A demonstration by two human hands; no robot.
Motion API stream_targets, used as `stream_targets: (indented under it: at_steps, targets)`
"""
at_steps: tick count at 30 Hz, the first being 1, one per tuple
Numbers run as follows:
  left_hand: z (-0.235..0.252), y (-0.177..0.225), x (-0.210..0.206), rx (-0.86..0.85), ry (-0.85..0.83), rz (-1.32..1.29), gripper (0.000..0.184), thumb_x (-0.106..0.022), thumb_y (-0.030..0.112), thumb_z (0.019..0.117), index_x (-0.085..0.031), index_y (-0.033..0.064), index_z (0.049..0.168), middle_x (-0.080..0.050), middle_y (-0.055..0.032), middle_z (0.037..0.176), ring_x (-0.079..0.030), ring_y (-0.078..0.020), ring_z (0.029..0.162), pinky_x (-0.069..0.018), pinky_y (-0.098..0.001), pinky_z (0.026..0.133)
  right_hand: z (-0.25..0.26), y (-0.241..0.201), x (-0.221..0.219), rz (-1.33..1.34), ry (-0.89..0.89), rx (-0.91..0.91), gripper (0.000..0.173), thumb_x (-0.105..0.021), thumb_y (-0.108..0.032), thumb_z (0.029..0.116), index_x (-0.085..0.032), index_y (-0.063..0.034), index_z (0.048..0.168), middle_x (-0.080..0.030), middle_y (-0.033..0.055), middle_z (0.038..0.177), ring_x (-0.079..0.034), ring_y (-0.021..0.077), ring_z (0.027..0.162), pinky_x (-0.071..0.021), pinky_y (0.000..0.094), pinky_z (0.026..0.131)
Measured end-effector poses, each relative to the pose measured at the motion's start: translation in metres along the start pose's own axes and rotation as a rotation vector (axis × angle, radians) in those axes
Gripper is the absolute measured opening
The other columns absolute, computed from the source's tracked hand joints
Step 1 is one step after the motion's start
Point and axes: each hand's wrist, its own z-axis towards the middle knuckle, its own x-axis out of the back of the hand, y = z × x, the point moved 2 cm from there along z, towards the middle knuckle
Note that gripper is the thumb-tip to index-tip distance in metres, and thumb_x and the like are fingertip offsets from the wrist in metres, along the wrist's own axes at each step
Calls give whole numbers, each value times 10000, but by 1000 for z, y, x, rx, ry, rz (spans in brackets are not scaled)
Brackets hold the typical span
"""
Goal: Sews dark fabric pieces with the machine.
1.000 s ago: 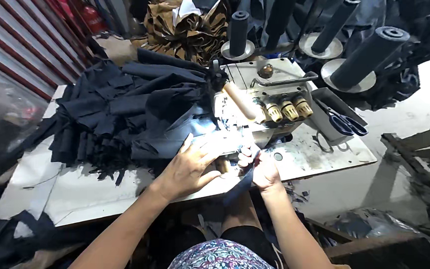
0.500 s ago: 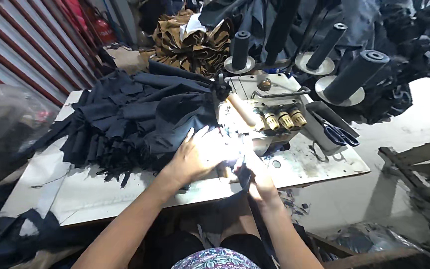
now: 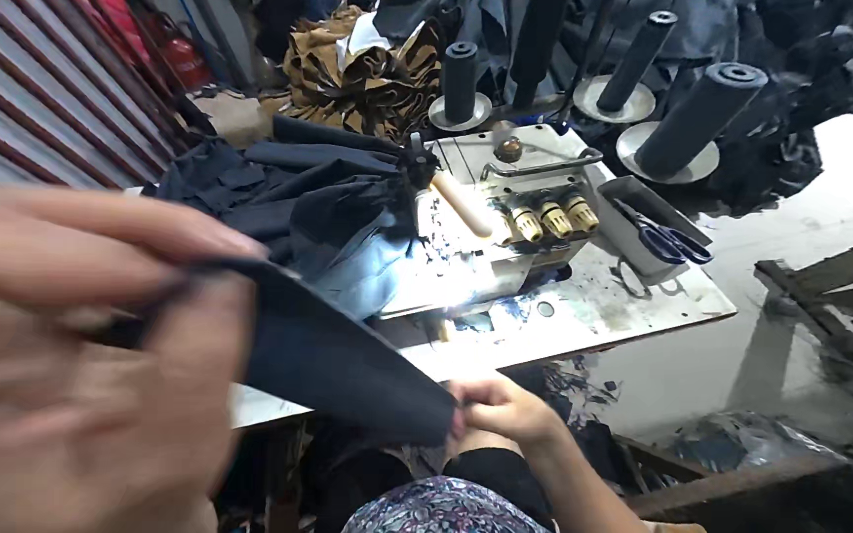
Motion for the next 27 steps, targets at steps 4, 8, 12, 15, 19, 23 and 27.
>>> stream_targets:
  at_steps: [4,8,12,15,19,23,27]
  targets:
    - [17,-63,18,156,-38,511,284,-507,209,1056,-588,-39,1166,-624,-156,1172,-616,-191,1091,-508,-352,943,-15,-22,24,413,-133,263,247,-610,-384,1003,-763,-192,1032,-742,-88,785,-714,22,703,-612,228,691]
    - [-7,-86,-48,253,-383,685,319,-541,75,1016,-585,-88,1286,-489,-329,1442,-482,-532,1322,-363,-681,1099,7,-9,51,533,365,81,206,-614,-289,976,-723,-143,882,-638,-71,667,-623,44,593,-581,250,659]
    - [-72,-83,-124,-101,-571,411,284,-574,145,991,-727,42,1207,-699,-145,1267,-637,-332,1241,-448,-564,1104,14,11,49,579,532,-111,363,-278,-179,1050,-632,-100,1024,-692,21,764,-692,131,683,-608,300,687]
    - [-92,-93,-130,-124,-636,352,354,-539,192,1013,-685,75,1314,-679,-104,1333,-623,-276,1278,-460,-448,1124,9,30,50,703,434,-49,462,-313,-409,1076,-665,-117,1144,-678,17,817,-682,166,790,-585,362,788]
    - [-94,-92,-132,-121,-656,442,376,-565,270,1010,-685,56,1294,-672,-149,1295,-619,-341,1241,-451,-510,1108,10,54,41,888,288,-71,571,-417,-594,1028,-659,-92,1157,-672,26,899,-667,174,833,-575,376,818]
    - [-93,-84,-137,-55,-658,533,439,-558,351,1009,-664,70,1329,-653,-131,1348,-586,-353,1293,-417,-574,1117,21,35,49,941,473,140,380,-480,-363,1047,-692,-72,926,-652,15,742,-658,129,685,-572,282,704]
    - [-88,-84,-143,-32,-633,474,372,-611,329,976,-716,80,1232,-679,-115,1297,-596,-341,1272,-429,-564,1099,34,12,65,960,783,209,619,-190,-433,1107,-648,-80,887,-585,-9,619,-622,103,561,-559,242,586]
